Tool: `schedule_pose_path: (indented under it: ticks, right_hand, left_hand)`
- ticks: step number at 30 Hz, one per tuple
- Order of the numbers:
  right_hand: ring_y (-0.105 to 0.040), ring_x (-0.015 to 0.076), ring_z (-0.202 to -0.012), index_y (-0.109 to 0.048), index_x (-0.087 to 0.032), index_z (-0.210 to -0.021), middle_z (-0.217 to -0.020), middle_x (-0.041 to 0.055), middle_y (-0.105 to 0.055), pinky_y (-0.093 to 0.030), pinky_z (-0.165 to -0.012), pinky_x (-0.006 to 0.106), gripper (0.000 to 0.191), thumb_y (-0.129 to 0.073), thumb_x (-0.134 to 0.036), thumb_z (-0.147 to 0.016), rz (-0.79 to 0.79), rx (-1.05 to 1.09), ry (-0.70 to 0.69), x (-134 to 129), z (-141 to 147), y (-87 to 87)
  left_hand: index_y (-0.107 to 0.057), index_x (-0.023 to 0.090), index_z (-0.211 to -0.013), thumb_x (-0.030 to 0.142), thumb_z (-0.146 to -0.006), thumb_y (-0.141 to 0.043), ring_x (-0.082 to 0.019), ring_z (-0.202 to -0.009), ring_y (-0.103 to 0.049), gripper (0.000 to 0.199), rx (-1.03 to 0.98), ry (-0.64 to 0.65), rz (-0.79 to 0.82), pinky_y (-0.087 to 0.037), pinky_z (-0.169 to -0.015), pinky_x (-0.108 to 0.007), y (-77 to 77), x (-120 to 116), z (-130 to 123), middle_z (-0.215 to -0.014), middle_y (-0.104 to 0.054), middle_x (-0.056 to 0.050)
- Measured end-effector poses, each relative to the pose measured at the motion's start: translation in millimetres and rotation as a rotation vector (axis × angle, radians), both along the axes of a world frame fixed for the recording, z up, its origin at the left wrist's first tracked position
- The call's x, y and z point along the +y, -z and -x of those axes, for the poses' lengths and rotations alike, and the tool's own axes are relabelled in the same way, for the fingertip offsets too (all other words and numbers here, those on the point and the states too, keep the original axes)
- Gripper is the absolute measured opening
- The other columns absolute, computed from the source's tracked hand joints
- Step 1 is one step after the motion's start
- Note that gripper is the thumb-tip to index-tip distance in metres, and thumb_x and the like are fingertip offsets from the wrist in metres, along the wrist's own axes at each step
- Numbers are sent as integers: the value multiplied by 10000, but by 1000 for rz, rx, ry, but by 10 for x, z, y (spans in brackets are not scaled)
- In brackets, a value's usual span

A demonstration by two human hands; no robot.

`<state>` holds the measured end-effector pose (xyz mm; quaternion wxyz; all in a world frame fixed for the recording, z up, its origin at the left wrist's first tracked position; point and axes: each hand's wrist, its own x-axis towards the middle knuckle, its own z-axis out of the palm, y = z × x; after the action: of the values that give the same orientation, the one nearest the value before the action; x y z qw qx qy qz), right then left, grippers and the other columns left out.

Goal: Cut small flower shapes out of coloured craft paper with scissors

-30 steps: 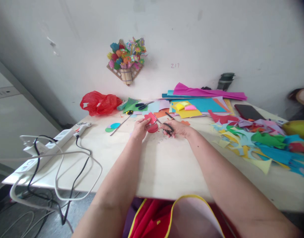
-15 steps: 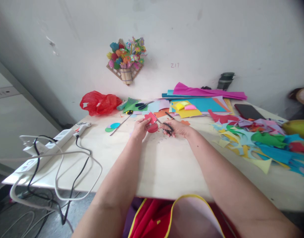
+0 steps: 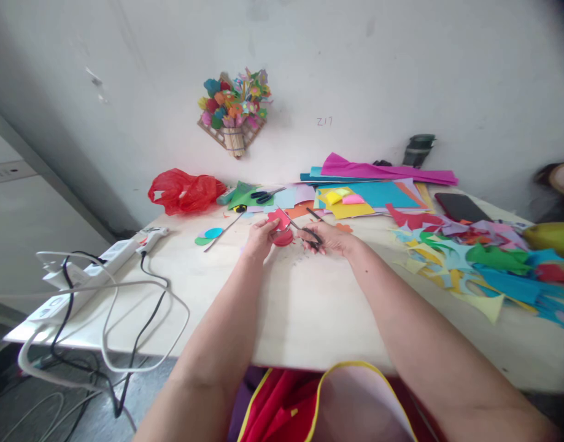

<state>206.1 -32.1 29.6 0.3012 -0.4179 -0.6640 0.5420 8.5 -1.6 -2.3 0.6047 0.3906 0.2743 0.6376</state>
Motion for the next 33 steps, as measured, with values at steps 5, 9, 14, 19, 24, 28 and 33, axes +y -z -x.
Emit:
schedule_pose_path:
  ticks: [5, 9, 14, 19, 24, 28, 33]
  right_hand:
    - [-523, 66, -411, -547, -177, -720, -577, -16, -609, -287, -285, 156, 295, -695, -392, -858, -8, -1, -4, 23, -7, 13]
    - [-515, 68, -407, -545, -179, -715, -575, -13, -605, -280, -282, 162, 314, -708, -418, -837, -24, 7, -12, 31, -10, 27]
    - [-515, 67, -406, -556, -180, -735, -569, -21, -609, -273, -280, 160, 308, -712, -436, -802, -35, 25, -20, 51, -19, 57]
    - [-518, 71, -400, -561, -176, -737, -563, -19, -615, -273, -279, 165, 279, -699, -414, -786, -30, 36, -26, 58, -20, 60]
    - [-519, 74, -396, -569, -170, -738, -564, -10, -620, -276, -274, 167, 264, -691, -398, -787, -24, 43, -28, 54, -18, 54]
    - [-515, 73, -389, -561, -173, -727, -555, -18, -611, -273, -270, 167, 265, -706, -387, -785, -21, 35, -26, 54, -18, 52]
    - [-513, 73, -386, -553, -176, -700, -554, -17, -606, -278, -266, 172, 295, -715, -408, -786, -39, 39, -34, 43, -10, 46]
  left_hand:
    - [-670, 140, -693, 222, -526, -910, -175, -673, -681, 304, -32, 12, -1, -583, -749, -363, 13, 14, 11, -715, -709, -48]
    - [-671, 138, -694, 227, -532, -911, -171, -676, -677, 304, -21, 9, 6, -587, -773, -373, 14, 12, 19, -709, -699, -48]
    - [-649, 150, -720, 225, -586, -894, -171, -694, -684, 288, -6, 34, -7, -587, -789, -376, 22, 21, 30, -737, -702, -44]
    - [-648, 145, -743, 222, -626, -878, -164, -686, -686, 270, 8, 39, -11, -584, -776, -369, 26, 26, 30, -758, -704, -48]
    - [-651, 143, -732, 206, -630, -869, -161, -673, -683, 249, 1, 24, -2, -584, -771, -370, 17, 16, 24, -744, -703, -44]
    - [-664, 139, -742, 193, -610, -867, -175, -681, -687, 248, -12, 29, 5, -585, -754, -368, 8, 10, 21, -752, -715, -56]
    - [-667, 132, -729, 186, -605, -863, -177, -679, -688, 238, -19, 23, 9, -587, -750, -365, 7, 8, 17, -756, -718, -66]
